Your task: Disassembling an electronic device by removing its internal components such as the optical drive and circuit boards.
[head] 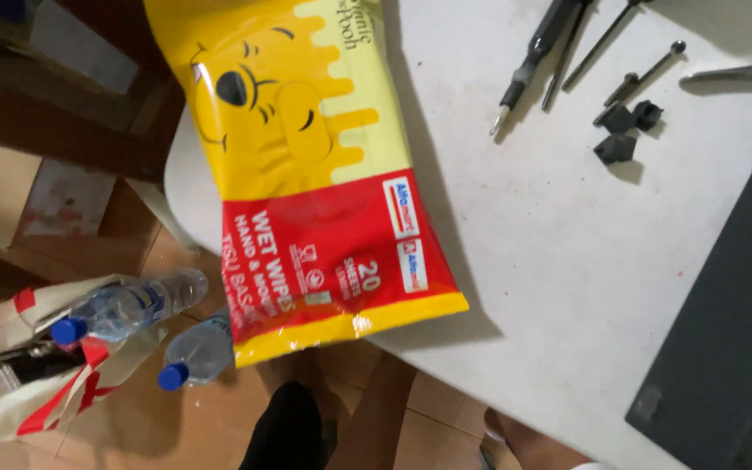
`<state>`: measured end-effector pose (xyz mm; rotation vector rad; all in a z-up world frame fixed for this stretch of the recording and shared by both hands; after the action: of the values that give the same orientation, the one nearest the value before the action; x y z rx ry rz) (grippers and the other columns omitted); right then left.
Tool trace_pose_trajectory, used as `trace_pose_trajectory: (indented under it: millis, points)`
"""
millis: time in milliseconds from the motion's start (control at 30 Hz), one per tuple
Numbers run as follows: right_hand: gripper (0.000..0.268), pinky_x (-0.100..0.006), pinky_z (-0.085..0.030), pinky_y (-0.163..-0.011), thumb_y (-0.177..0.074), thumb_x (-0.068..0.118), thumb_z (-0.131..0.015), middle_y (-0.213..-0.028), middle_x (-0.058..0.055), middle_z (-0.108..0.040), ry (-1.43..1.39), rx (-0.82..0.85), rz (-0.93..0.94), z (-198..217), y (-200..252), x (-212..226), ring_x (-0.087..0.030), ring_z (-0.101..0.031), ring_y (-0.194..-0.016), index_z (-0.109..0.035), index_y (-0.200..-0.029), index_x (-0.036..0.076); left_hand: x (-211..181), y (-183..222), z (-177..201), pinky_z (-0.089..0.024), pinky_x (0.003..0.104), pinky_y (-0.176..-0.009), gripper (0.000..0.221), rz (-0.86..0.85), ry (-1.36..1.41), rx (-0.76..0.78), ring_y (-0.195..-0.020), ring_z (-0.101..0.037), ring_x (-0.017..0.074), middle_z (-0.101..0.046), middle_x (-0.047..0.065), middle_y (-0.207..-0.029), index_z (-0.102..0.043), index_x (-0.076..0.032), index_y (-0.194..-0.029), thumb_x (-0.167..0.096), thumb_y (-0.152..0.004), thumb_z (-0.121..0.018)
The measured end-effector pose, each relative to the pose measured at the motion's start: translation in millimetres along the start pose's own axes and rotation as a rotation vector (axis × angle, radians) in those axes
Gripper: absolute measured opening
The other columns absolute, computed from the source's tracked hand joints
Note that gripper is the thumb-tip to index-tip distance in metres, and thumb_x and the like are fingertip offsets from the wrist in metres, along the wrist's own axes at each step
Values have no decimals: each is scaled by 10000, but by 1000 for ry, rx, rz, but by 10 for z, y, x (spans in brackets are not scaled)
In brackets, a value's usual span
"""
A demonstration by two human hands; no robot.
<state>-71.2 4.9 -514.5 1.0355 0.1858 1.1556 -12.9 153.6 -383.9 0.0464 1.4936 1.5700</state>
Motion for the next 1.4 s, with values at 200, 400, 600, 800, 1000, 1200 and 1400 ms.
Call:
trace_pose_trajectory:
  millis: [200,400,600,800,1000,1200,1400]
  points:
    - [733,-538,-122,-1248,-1050,364,-429,-1678,-182,-157,40,42,31,-183,327,100,-373,-127,-1543,-68,-1628,92,-22,296,-69,-506,459,-1033,572,40,40,-30,-1258,-628,321,-638,112,-1412,-556,-186,-1439,-424,-920,-520]
    - [752,-549,-86,-1249,-1054,346,-420,-1684,-197,-117,70,19,46,-63,636,199,-393,-83,-1549,-29,-1626,56,-276,563,-122,-519,455,-1004,555,17,59,-47,-1229,-650,320,-652,106,-1395,-575,-199,-1417,-420,-911,-517]
    - [756,-458,-302,-1152,-890,213,-594,-1607,-85,-274,-187,-163,248,27,1044,351,-364,-235,-1415,-298,-1579,121,-228,607,-133,-529,449,-976,531,-117,105,-215,-1230,-654,312,-696,108,-1330,-624,-197,-1393,-343,-888,-549]
    - [400,-552,-180,-1141,-963,254,-574,-1546,-175,-471,97,-230,677,497,1738,1015,-319,-192,-1535,-691,-1278,36,-104,847,178,-541,472,-1001,680,-31,136,-176,-1286,-603,354,-505,158,-1510,-355,-228,-1577,-490,-962,-478]
    - [544,-650,-497,-960,-962,362,-525,-1705,-70,-113,97,13,465,945,2465,1518,-471,27,-1528,-556,-1439,101,-349,1548,486,-471,406,-1111,659,16,208,-244,-1372,-559,302,-558,109,-1514,-405,-250,-1568,-477,-956,-490]
    - [583,-592,-396,-1099,-941,374,-543,-1654,-109,-217,213,-149,647,874,2703,1528,-532,15,-1506,-593,-1387,3,-273,1837,536,-507,416,-1043,617,-37,142,-289,-1282,-638,304,-674,69,-1399,-494,-279,-1515,-508,-942,-471]
    - [579,-633,-224,-1184,-909,334,-601,-1472,-193,-441,366,-407,890,919,3079,1399,-645,-186,-1405,-583,-1357,-32,-24,1716,440,-538,345,-960,398,-290,266,-476,-1101,-746,250,-815,107,-1136,-739,-150,-1200,-387,-896,-641]
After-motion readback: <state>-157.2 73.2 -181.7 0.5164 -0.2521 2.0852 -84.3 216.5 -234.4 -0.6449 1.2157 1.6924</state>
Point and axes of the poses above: each hand's wrist, its own y-axis away from the middle knuckle, its own z-axis out of the back of the hand, x = y × z, the point moved 1 cm from there along -y, towards the middle knuckle
